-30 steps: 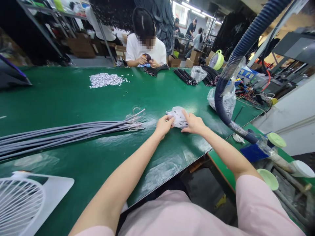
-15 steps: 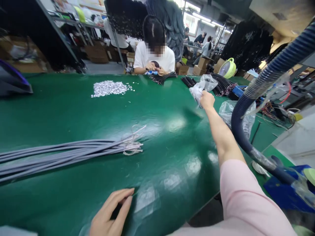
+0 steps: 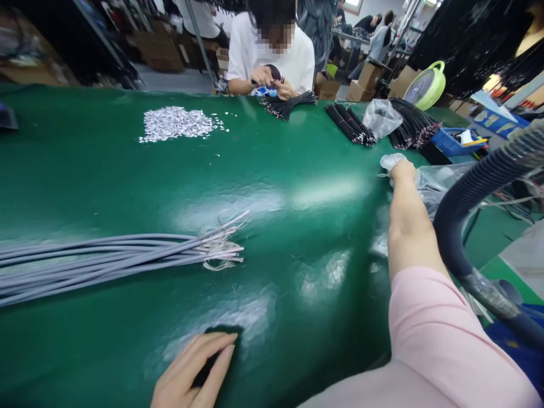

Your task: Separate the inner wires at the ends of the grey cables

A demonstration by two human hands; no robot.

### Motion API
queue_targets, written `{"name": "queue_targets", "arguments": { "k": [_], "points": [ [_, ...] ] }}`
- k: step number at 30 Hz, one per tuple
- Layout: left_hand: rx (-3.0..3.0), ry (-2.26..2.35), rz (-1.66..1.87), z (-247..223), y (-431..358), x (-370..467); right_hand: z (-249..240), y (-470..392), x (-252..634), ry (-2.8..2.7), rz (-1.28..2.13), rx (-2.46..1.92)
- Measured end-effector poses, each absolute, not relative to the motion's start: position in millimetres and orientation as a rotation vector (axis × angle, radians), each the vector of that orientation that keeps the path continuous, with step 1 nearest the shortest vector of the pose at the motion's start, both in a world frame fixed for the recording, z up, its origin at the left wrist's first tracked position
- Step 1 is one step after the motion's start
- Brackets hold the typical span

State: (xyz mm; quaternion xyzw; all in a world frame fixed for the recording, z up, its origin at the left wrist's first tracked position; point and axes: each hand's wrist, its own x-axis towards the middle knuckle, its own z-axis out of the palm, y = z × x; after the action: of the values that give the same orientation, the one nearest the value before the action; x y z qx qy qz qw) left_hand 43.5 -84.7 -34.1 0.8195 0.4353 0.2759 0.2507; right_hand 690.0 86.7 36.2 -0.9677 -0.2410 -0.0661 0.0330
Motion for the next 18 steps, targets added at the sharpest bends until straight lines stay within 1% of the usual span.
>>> {"name": "queue_targets", "arguments": {
  "k": [3,7,10,13,16,18],
  "points": [
    [2.165,1.160,0.793,-30.3,-85.7,49.4,42.6,74.9,650.7,-0.975,-0.112,-2.945],
    [2.070,1.130,0.752,-29.7,-89.0,46.8,41.6,46.6,566.4,-1.295,-0.023,-2.851],
    [2.003,1.111,0.743,-29.4,-92.6,42.2,36.4,-2.1,492.1,-1.537,0.031,-2.754],
    [1.960,1.078,0.743,-28.3,-97.8,40.7,38.8,-68.5,427.4,-1.746,0.112,-2.654],
    [1.943,1.026,0.728,-26.2,-103.4,41.2,53.4,-119.0,390.3,-1.982,0.198,-2.449],
    [1.943,0.999,0.718,-24.6,-105.6,41.3,66.0,-124.9,385.7,-1.968,0.104,-2.371]
  ]
}}
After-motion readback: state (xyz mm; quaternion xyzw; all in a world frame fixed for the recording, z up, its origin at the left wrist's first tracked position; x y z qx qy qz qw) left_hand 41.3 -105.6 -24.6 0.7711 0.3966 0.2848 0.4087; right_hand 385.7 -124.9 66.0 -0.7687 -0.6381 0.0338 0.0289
